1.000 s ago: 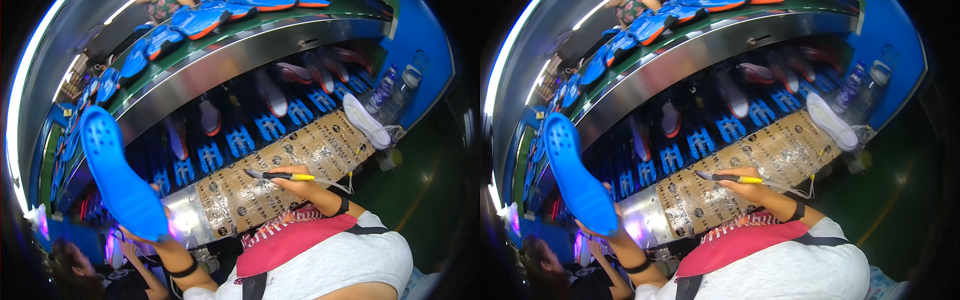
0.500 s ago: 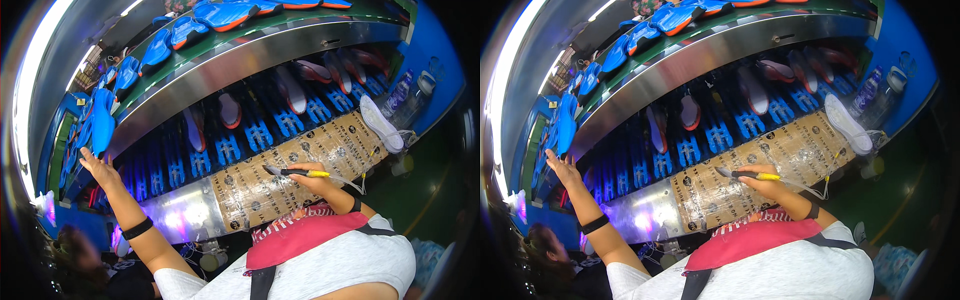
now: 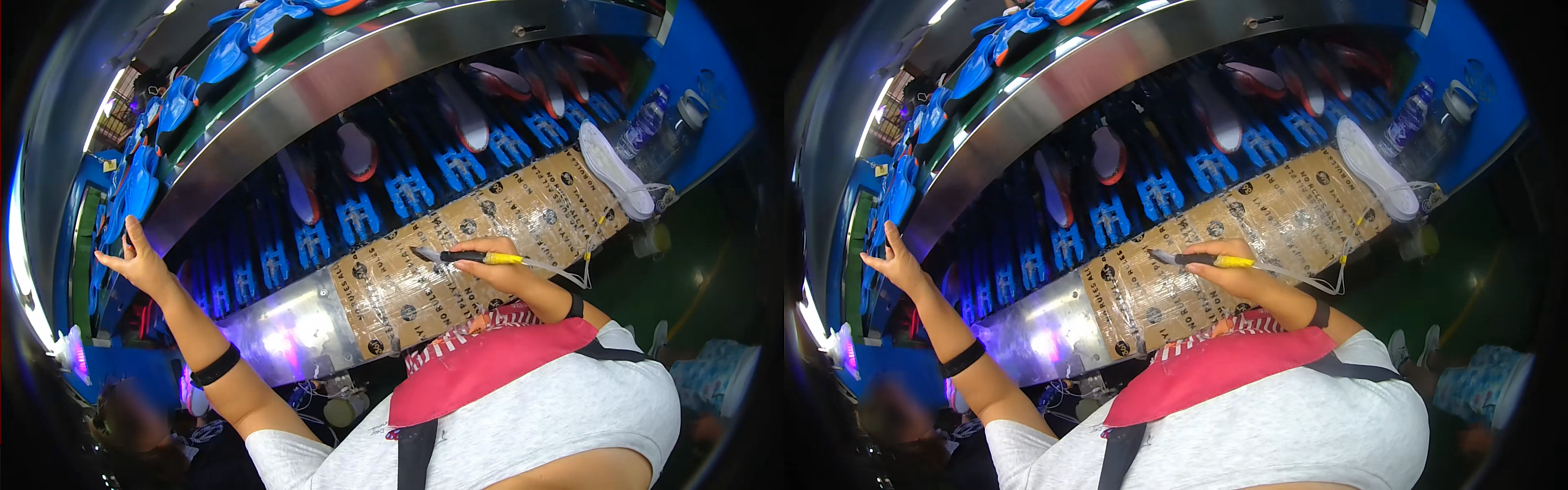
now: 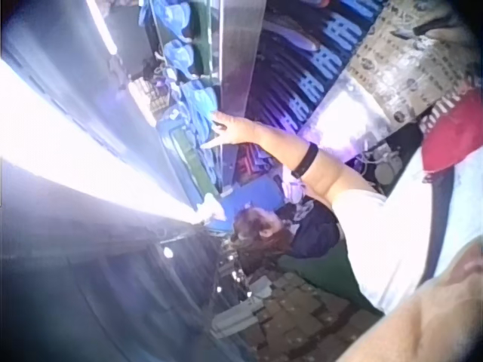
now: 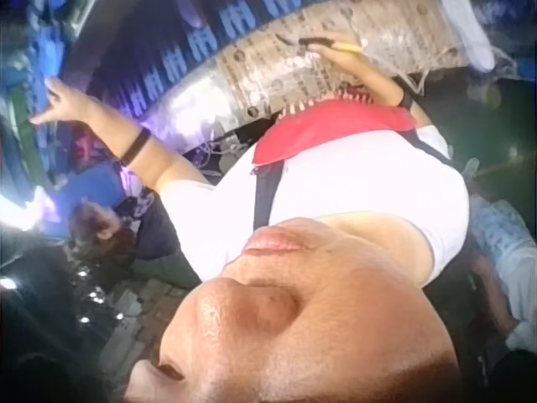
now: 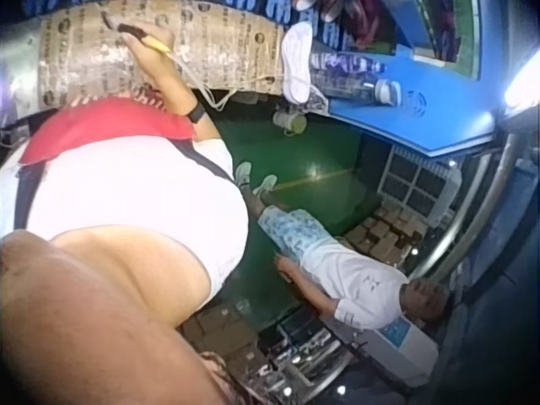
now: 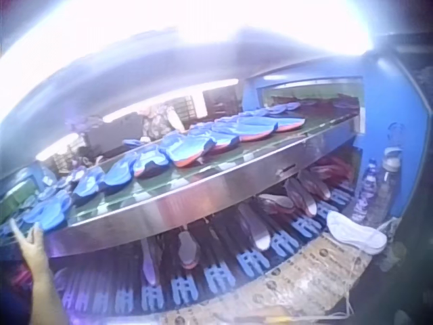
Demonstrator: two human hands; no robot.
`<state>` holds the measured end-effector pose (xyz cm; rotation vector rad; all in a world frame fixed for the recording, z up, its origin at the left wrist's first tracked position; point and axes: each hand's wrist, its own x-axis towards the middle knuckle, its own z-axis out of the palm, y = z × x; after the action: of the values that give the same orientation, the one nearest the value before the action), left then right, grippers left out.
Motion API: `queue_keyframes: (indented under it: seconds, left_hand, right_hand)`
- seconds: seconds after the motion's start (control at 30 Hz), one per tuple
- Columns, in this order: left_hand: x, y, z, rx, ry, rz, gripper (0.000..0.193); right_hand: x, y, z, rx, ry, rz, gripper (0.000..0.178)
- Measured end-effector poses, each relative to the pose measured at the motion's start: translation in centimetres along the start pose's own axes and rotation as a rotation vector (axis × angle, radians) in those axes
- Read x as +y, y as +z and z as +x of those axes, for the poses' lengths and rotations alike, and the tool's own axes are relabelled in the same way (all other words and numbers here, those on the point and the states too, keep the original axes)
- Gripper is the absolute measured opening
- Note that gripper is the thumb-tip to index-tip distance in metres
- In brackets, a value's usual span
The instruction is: Apply glue to the edges and surface of shoe soles using a brush applicator and place them on a conveyor belt.
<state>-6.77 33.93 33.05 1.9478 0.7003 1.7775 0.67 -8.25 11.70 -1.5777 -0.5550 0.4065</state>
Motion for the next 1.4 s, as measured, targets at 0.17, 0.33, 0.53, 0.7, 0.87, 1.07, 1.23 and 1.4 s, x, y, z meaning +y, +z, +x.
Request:
queue_keyframes:
  seconds: [0.17,0.33,0.53,0.7,0.87,1.07,1.23,1.4]
  left_hand:
    - [-1.9,0.7,1.9,-0.063,-0.023,-0.126,0.088]
    - [-2.8,0.9,3.1,-0.127,0.073,0.091,0.079]
    - [-4.6,1.1,4.7,-0.108,0.027,0.205,0.082]
    - [-4.8,1.5,5.9,-0.095,0.240,0.472,0.094]
    - [0.4,3.0,7.2,-0.430,0.032,0.839,0.101]
    - [0.4,5.2,10.2,-0.583,-0.092,1.125,0.097]
    - [-4.0,4.4,13.6,-0.586,-0.145,1.093,0.096]
    - [-5.4,5.8,13.6,-0.436,-0.157,1.119,0.095]
  right_hand:
    - [0.3,-0.1,-0.4,0.028,0.025,0.030,0.025]
    - [1.4,-0.5,-0.7,0.034,0.022,0.018,0.027]
    - [-0.2,-0.5,-0.8,0.064,0.039,0.060,0.024]
    - [-0.1,-0.2,-0.4,0.076,0.007,-0.025,0.025]
    - [1.1,0.1,0.4,0.054,0.077,0.007,0.025]
    - [1.2,0.8,1.4,0.045,0.059,-0.039,0.025]
    - [1.3,0.2,1.8,0.067,0.108,-0.019,0.025]
    - [1.5,-0.2,2.5,0.129,0.077,-0.062,0.025]
